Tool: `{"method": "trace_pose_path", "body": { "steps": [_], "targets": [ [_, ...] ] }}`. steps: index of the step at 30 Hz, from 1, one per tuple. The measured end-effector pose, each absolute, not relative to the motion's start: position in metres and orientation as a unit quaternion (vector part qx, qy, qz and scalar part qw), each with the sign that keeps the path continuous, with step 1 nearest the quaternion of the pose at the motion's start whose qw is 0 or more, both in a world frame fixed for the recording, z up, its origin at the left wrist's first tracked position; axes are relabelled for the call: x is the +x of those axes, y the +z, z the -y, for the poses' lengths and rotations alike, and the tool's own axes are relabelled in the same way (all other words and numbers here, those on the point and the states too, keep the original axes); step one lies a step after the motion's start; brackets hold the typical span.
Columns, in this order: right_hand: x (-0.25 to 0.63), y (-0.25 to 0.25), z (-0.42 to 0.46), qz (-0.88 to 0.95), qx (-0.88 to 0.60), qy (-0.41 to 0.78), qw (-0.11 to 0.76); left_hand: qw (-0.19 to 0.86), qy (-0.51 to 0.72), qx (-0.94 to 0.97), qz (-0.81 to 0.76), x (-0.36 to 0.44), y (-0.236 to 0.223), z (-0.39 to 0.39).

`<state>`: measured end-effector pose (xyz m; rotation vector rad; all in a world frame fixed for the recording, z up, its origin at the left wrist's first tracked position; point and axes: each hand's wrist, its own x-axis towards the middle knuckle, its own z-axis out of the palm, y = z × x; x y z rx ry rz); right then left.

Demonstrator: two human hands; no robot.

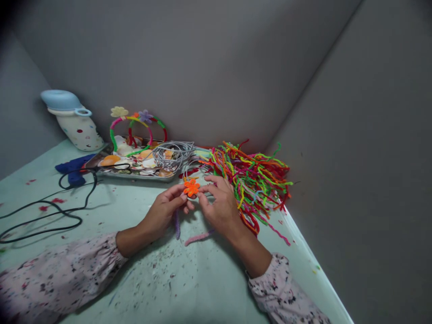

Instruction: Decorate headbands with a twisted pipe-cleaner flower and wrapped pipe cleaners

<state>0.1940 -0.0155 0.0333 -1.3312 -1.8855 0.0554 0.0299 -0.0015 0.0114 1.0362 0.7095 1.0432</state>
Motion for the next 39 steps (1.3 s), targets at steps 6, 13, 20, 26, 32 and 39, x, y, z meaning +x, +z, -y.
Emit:
{"method": "trace_pose_path", "body": {
  "steps": [6, 13, 20, 26, 32, 39],
  "targets": [
    [0.192, 0.033, 0.017, 0.732, -0.54, 0.059, 0.411, 0.65, 0.48, 0.483, -0.337, 0.031, 0.015, 0.004],
    [0.192, 0.033, 0.016, 0.723, -0.547, 0.027, 0.421, 0.618, 0.473, 0.525, -0.345, 0.032, 0.019, 0.009],
    [0.191, 0.034, 0.016, 0.724, -0.548, 0.006, 0.419, 0.625, 0.472, 0.522, -0.338, 0.031, 0.017, 0.009],
    [0.192, 0.037, 0.017, 0.723, -0.54, 0.03, 0.43, 0.666, 0.499, 0.422, -0.359, 0.028, 0.012, -0.004],
    [0.195, 0.034, 0.015, 0.732, -0.546, 0.037, 0.406, 0.684, 0.511, 0.37, -0.367, 0.026, 0.012, -0.011],
    [0.192, 0.037, 0.022, 0.796, -0.509, -0.004, 0.327, 0.668, 0.527, 0.368, -0.375, 0.025, 0.012, -0.012]
  ]
}}
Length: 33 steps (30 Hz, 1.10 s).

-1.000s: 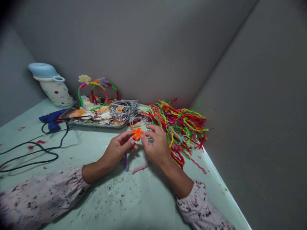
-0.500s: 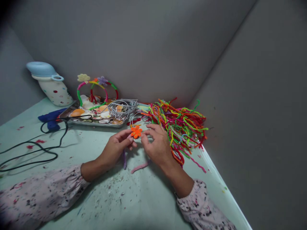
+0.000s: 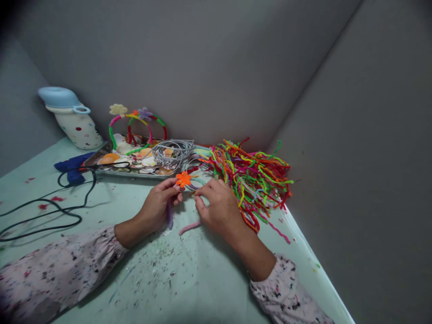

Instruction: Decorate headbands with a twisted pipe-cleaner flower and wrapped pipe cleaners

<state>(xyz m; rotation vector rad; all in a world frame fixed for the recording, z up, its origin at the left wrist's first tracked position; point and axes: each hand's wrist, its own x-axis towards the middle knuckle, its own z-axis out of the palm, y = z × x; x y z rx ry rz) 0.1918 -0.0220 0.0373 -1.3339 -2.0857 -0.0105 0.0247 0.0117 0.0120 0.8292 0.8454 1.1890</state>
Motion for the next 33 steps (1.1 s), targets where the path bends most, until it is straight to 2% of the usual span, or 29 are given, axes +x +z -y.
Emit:
{"method": "trace_pose_path", "body": {
  "steps": [3, 7, 14, 18, 33],
  "targets": [
    [0.187, 0.035, 0.024, 0.802, -0.511, 0.042, 0.307, 0.671, 0.519, 0.382, -0.367, 0.025, 0.009, -0.011],
    [0.179, 0.032, 0.026, 0.74, -0.567, 0.148, 0.33, 0.66, 0.499, 0.431, -0.361, 0.027, 0.007, -0.008],
    [0.169, 0.032, 0.026, 0.57, -0.574, 0.41, 0.421, 0.628, 0.474, 0.489, -0.376, 0.028, 0.018, 0.002],
    [0.167, 0.031, 0.026, 0.474, -0.541, 0.519, 0.462, 0.642, 0.465, 0.499, -0.351, 0.027, 0.019, 0.004],
    [0.16, 0.035, 0.034, 0.414, -0.477, 0.597, 0.494, 0.589, 0.481, 0.532, -0.374, 0.027, 0.029, 0.005]
  ]
}}
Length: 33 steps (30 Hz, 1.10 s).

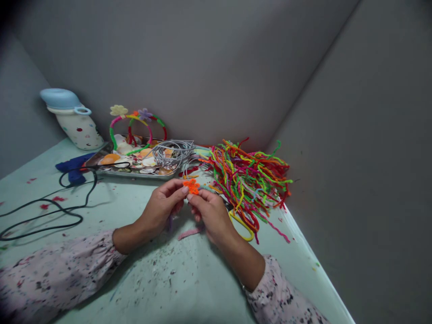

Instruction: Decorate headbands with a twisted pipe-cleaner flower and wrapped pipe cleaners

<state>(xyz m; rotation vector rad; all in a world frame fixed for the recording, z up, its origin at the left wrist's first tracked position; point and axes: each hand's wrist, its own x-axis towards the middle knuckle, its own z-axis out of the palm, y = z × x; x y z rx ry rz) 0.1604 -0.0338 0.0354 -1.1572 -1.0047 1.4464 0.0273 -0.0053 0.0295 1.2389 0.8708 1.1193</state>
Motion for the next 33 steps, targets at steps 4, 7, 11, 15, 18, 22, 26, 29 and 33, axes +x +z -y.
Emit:
{"method": "trace_pose_path", "body": {
  "steps": [4, 7, 11, 15, 18, 22, 26, 29, 33],
  "targets": [
    [0.159, 0.037, 0.033, 0.406, -0.489, 0.596, 0.491, 0.585, 0.485, 0.532, -0.374, 0.027, 0.03, 0.006],
    [0.159, 0.036, 0.032, 0.419, -0.514, 0.575, 0.479, 0.583, 0.486, 0.529, -0.379, 0.027, 0.03, 0.006],
    [0.159, 0.033, 0.032, 0.428, -0.534, 0.557, 0.471, 0.589, 0.488, 0.52, -0.38, 0.027, 0.03, 0.006],
    [0.158, 0.031, 0.032, 0.428, -0.533, 0.548, 0.481, 0.599, 0.492, 0.504, -0.383, 0.027, 0.029, 0.005],
    [0.159, 0.035, 0.033, 0.45, -0.537, 0.537, 0.469, 0.607, 0.496, 0.496, -0.374, 0.027, 0.025, 0.003],
    [0.168, 0.045, 0.032, 0.538, -0.582, 0.452, 0.409, 0.63, 0.498, 0.48, -0.354, 0.026, 0.022, -0.001],
    [0.182, 0.052, 0.03, 0.599, -0.61, 0.269, 0.444, 0.642, 0.495, 0.47, -0.349, 0.026, 0.022, -0.002],
    [0.188, 0.052, 0.027, 0.633, -0.582, 0.193, 0.472, 0.651, 0.483, 0.467, -0.353, 0.027, 0.022, -0.001],
    [0.188, 0.046, 0.021, 0.668, -0.547, 0.186, 0.469, 0.652, 0.472, 0.471, -0.362, 0.028, 0.023, 0.0]
  ]
}}
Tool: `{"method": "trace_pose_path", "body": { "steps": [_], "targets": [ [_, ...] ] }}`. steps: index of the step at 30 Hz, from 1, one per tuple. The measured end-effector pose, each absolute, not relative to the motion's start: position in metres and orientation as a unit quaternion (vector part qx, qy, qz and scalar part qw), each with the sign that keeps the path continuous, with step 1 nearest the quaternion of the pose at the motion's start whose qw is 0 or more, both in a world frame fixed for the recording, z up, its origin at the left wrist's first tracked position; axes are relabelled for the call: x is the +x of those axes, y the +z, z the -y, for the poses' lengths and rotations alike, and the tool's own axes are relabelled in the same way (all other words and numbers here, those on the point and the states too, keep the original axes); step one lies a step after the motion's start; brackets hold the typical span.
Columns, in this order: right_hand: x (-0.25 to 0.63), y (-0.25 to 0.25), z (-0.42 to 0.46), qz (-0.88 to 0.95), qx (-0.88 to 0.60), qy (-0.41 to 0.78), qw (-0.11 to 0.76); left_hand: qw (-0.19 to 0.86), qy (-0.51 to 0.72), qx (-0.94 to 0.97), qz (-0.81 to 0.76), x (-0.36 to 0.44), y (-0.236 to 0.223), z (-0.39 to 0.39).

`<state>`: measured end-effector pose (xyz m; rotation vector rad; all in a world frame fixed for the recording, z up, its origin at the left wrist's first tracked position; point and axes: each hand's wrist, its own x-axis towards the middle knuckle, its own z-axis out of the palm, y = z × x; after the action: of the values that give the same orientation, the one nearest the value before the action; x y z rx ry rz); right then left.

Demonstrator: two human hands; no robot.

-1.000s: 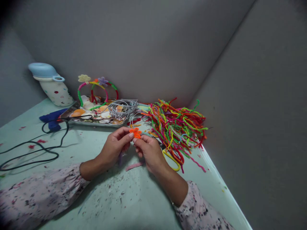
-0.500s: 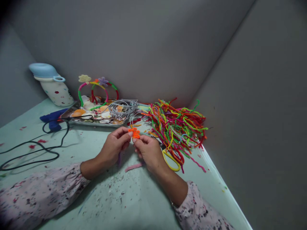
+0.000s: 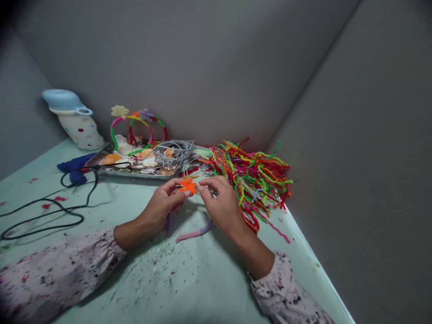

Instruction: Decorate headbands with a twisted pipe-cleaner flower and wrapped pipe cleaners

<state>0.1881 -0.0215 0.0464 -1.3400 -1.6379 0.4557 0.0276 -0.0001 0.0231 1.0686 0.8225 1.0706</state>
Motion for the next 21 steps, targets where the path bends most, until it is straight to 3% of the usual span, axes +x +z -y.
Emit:
{"method": "trace_pose_path", "body": {
  "steps": [11, 21],
  "targets": [
    [0.185, 0.04, 0.02, 0.64, -0.549, 0.254, 0.474, 0.645, 0.48, 0.478, -0.353, 0.031, 0.027, 0.006],
    [0.193, 0.029, 0.009, 0.528, -0.564, 0.444, 0.453, 0.692, 0.467, 0.431, -0.342, 0.025, 0.017, -0.007]
  ]
}}
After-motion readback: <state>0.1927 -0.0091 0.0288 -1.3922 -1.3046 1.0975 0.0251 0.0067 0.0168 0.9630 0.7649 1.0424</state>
